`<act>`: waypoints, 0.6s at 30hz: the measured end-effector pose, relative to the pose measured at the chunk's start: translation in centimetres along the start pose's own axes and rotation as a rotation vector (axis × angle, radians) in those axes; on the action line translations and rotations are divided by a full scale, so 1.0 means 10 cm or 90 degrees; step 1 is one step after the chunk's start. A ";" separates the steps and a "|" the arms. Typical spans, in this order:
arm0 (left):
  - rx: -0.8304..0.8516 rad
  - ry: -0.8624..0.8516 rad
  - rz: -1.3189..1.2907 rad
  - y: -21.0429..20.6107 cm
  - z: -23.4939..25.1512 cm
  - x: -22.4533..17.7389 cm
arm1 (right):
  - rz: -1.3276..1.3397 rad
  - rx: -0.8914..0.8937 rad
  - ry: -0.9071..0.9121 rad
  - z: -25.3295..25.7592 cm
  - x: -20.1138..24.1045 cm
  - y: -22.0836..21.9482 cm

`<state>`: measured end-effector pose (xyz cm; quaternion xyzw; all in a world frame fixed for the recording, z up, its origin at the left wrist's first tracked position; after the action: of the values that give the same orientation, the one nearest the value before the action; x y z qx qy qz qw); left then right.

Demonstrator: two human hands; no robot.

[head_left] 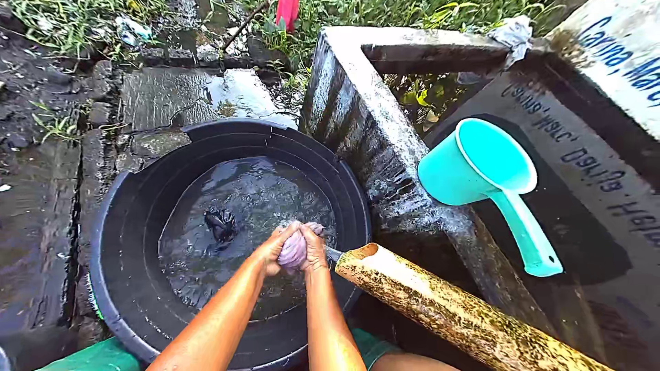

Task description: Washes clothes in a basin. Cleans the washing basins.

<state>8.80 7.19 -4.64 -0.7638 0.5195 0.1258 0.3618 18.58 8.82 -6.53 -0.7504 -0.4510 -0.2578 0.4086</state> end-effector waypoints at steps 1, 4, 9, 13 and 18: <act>0.041 0.024 0.008 0.02 -0.08 -0.02 | -0.079 -0.015 0.011 -0.02 0.01 -0.05; 0.184 0.052 0.057 0.23 -0.25 -0.06 | -0.295 0.009 0.033 -0.05 0.01 -0.19; 0.154 0.071 0.300 0.36 -0.56 -0.25 | -0.428 0.131 0.046 -0.11 0.00 -0.49; 0.012 0.003 0.519 0.30 -0.82 -0.32 | -0.541 0.183 0.060 -0.25 0.04 -0.70; -0.125 -0.027 0.737 0.32 -1.19 -0.56 | -0.526 0.200 0.131 -0.48 0.08 -1.05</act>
<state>1.42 2.35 5.57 -0.3830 0.8305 0.3659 0.1719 9.55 7.89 0.66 -0.4068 -0.7035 -0.4011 0.4229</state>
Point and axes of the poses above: each hand's wrist, its own z-axis towards the middle knuckle, its own y-axis out of the back of the hand, x = y × z, the point moved 1 cm from there along z, towards the middle knuckle, and after that the axes turned 1 degree about -z, right-handed, at the moved point
